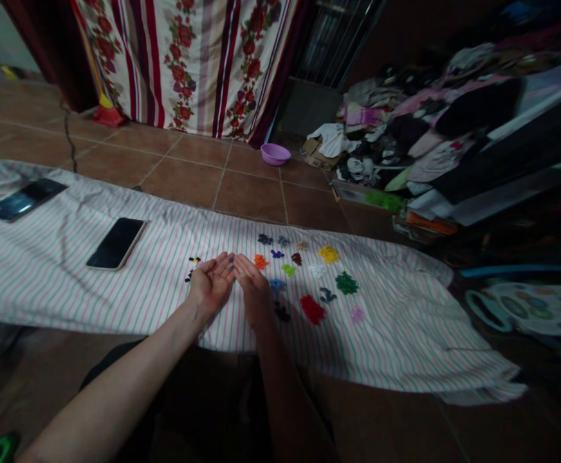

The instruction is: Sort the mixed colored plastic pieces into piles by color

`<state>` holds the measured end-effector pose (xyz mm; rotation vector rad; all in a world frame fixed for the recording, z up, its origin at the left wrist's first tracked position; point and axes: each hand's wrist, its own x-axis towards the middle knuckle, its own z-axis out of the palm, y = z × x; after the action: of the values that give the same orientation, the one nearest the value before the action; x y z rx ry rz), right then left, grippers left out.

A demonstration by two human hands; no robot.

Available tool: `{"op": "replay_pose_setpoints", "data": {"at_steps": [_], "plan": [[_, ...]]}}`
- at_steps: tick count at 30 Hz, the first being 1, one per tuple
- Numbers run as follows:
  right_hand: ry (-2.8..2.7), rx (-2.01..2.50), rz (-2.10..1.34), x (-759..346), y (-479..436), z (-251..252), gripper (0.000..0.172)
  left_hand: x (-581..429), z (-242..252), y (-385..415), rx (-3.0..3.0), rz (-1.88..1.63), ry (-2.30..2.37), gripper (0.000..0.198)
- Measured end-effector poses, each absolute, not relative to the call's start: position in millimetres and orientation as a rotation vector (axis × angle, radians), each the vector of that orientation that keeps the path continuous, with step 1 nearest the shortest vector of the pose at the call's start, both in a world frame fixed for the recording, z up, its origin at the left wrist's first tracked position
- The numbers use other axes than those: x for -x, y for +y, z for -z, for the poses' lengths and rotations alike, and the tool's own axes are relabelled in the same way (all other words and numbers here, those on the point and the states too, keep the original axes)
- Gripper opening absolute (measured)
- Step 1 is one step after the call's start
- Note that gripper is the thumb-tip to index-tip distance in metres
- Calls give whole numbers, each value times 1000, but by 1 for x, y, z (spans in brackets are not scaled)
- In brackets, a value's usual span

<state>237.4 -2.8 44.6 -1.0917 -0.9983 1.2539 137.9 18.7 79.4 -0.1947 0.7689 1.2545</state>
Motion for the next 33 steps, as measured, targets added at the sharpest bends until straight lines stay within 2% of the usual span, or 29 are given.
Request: {"op": "replay_pose_setpoints", "data": {"at_steps": [10, 17, 21, 28, 33], "plan": [[-716, 1012, -1248, -239, 2, -39, 33, -137, -79, 19, 179, -1237, 768, 29], [-651, 1077, -1089, -256, 8, -40, 31, -136, -77, 22, 185, -1244, 785, 29], [-688, 1187, -869, -282, 8, -49, 31, -137, -73, 24, 208, -1238, 761, 31], [-619, 1448, -275, -360, -4, -49, 35, -142, -74, 25, 235, -1246, 733, 34], [-640, 1672, -86, -415, -25, -33, 40, -146, -79, 24, 272, -1236, 754, 34]]}}
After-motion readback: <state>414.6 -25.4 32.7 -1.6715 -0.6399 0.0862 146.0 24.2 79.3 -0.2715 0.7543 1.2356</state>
